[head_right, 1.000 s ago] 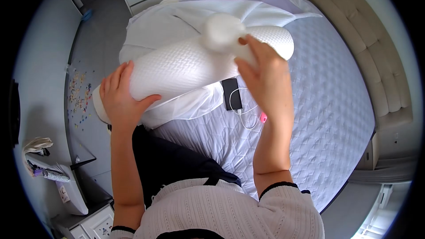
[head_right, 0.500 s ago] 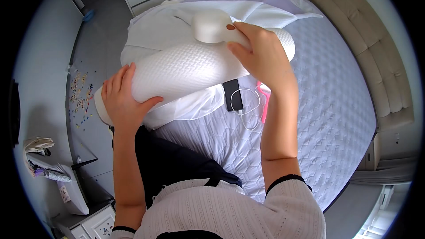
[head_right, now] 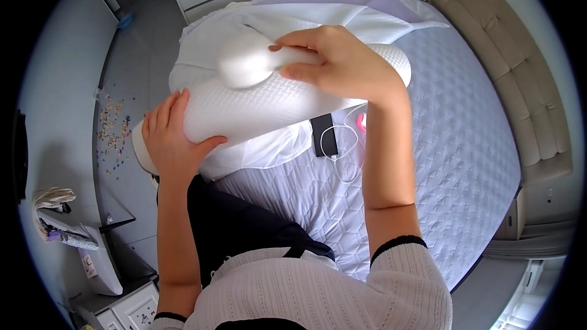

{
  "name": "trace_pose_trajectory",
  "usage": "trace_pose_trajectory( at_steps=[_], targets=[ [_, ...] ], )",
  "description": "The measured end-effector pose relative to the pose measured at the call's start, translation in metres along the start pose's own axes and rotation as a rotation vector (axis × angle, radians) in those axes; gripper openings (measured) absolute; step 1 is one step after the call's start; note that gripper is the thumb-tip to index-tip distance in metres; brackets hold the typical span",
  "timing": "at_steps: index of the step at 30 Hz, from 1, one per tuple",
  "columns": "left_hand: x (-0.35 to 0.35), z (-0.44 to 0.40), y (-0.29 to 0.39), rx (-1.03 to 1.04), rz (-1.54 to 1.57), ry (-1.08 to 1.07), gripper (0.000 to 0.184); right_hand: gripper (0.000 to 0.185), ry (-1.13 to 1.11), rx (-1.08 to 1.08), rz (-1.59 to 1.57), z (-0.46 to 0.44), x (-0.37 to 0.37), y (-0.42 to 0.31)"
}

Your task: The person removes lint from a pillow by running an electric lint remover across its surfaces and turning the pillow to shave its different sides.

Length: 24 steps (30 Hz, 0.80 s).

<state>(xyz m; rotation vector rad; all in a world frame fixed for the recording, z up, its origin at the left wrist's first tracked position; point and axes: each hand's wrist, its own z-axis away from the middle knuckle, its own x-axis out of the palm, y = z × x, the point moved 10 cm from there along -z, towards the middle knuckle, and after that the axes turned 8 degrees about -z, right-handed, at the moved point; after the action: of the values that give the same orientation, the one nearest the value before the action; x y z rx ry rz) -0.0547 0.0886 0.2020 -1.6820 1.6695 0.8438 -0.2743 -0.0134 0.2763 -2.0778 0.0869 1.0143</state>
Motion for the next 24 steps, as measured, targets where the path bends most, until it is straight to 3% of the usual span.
trace_pose_trajectory(
  at_steps=[1, 6, 12, 14, 19, 24],
  targets=[
    [0.0, 0.001, 0.0, 0.002, 0.005, 0.0, 0.099, 0.037, -0.125, -0.002, -0.112, -0.002, 0.011, -0.001],
    [0.003, -0.001, -0.002, -0.01, -0.008, -0.017, 0.1, 0.038, -0.021, 0.077, 0.157, -0.018, -0.004, 0.018],
    [0.006, -0.002, -0.005, -0.017, -0.007, -0.039, 0.101, 0.035, -0.11, 0.049, -0.142, -0.001, -0.008, 0.015],
    [0.006, -0.001, -0.005, -0.017, -0.001, -0.033, 0.101, 0.036, -0.015, 0.07, -0.153, 0.005, -0.026, 0.026],
    [0.003, -0.006, -0.001, -0.008, 0.031, 0.019, 0.098, 0.036, -0.013, 0.129, 0.048, -0.015, -0.013, 0.022],
    [0.001, -0.005, -0.005, -0.012, 0.024, 0.026, 0.097, 0.041, -0.171, -0.019, -0.167, -0.011, -0.002, 0.007]
  ],
)
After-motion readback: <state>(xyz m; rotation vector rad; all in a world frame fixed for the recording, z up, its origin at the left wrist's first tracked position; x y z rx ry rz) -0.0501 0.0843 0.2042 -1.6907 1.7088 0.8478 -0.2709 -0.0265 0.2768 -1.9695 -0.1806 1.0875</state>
